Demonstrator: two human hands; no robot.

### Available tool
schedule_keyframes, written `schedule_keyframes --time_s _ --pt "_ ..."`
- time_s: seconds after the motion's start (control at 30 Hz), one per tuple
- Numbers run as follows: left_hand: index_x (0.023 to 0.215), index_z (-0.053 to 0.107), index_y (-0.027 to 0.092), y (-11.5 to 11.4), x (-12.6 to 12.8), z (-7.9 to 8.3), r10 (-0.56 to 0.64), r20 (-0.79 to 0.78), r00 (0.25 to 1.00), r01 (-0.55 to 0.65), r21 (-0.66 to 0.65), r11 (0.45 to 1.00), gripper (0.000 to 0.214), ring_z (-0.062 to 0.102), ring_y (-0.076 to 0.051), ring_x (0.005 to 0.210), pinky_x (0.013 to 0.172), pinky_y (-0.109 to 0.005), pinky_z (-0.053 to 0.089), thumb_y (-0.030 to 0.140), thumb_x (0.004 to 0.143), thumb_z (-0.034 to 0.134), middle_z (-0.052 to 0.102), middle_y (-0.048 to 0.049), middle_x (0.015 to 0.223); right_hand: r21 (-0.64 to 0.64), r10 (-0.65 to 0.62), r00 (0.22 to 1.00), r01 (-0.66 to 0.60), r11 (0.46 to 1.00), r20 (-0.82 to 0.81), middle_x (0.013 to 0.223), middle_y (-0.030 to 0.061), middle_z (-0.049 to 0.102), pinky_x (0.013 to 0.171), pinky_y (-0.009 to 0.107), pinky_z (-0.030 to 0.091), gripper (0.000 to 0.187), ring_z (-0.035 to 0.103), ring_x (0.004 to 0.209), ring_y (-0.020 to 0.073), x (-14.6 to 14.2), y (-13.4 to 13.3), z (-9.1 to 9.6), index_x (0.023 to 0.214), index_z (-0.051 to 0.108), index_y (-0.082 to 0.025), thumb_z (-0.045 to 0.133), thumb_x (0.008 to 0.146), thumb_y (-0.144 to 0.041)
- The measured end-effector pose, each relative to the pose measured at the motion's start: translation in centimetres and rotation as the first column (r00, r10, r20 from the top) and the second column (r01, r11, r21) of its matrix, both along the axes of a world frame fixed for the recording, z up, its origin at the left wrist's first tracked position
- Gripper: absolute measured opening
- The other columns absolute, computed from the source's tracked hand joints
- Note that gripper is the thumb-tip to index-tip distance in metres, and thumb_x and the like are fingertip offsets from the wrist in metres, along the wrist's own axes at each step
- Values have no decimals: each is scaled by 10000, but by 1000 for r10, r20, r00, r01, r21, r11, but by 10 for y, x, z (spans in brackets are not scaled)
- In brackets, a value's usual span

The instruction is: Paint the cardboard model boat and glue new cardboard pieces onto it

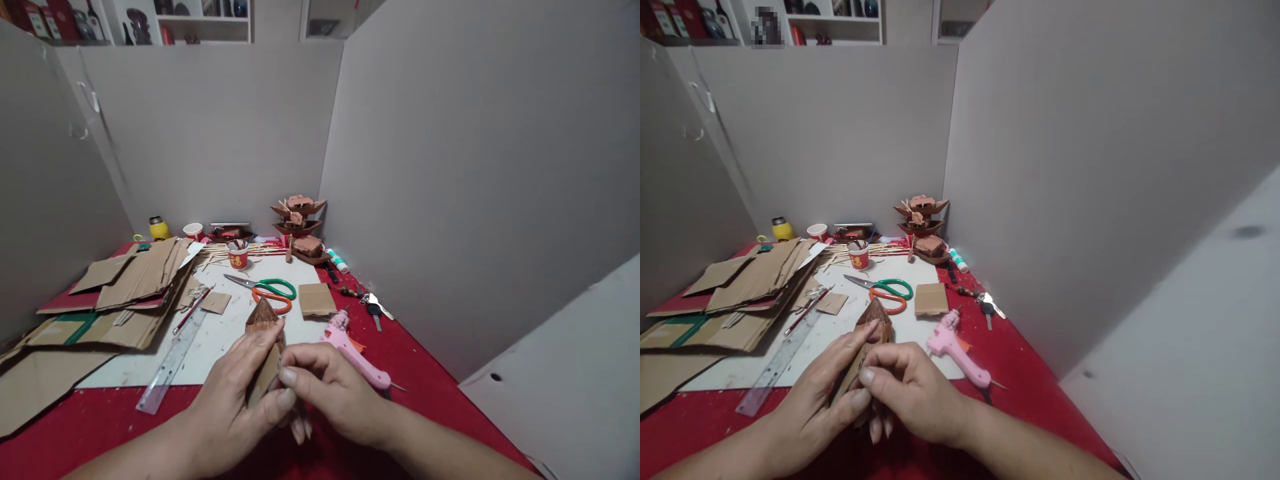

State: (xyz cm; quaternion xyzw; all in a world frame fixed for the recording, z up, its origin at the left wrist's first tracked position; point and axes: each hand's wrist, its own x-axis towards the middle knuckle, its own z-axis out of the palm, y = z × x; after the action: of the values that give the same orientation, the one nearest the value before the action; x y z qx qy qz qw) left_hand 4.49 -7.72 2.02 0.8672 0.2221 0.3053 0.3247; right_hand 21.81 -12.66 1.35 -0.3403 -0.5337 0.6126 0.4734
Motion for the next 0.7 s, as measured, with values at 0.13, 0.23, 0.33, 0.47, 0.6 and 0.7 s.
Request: schedule_keyframes --time_s 0.13,0.23,0.33,0.47,0.6,0.7 --pt "1468 317 358 1 -1 -4 -7 6 1000 6 27 1000 626 443 -256 1304 1081 -389 329 309 900 573 475 -39 1458 0 -3 1000 3 1000 15 529 -28 587 403 159 437 408 535 392 67 0 1 1 722 559 -151 601 844 -538" --pt "1466 329 340 2 -1 -5 -5 7 1000 5 26 1000 614 449 -259 1295 1078 -395 332 312 901 568 487 -52 1445 -6 -12 1000 12 1000 24 530 -26 591 397 164 428 414 528 386 69 0 1 1 722 550 -156 602 837 -550" --pt "1471 322 328 3 -1 -7 -2 -3 1000 2 53 999 630 441 -260 1302 1087 -400 323 315 894 578 482 -58 1447 -10 -14 999 14 1000 48 521 -30 581 398 169 424 420 520 379 70 0 1 2 719 536 -161 599 831 -560" --pt "1469 333 316 4 -2 -11 35 -41 999 -30 116 993 679 433 -269 1307 1099 -403 311 323 858 629 477 -66 1449 -30 -50 994 53 998 92 493 -44 551 393 168 407 415 513 372 72 0 -1 3 714 530 -166 599 820 -561" --pt "1457 371 306 4 -1 -13 57 -25 998 -54 116 992 696 453 -291 1286 1086 -409 332 319 827 667 505 -79 1423 -17 -92 989 95 995 116 523 -37 564 385 170 401 339 512 373 72 -1 -2 2 699 537 -170 597 825 -480" --pt "1458 368 308 2 1 -14 19 12 1000 -20 49 999 684 442 -293 1302 1102 -423 315 312 837 655 490 -74 1441 15 -125 985 124 992 122 515 -45 541 375 169 392 278 489 366 66 -2 -2 1 646 512 -179 596 811 -385"
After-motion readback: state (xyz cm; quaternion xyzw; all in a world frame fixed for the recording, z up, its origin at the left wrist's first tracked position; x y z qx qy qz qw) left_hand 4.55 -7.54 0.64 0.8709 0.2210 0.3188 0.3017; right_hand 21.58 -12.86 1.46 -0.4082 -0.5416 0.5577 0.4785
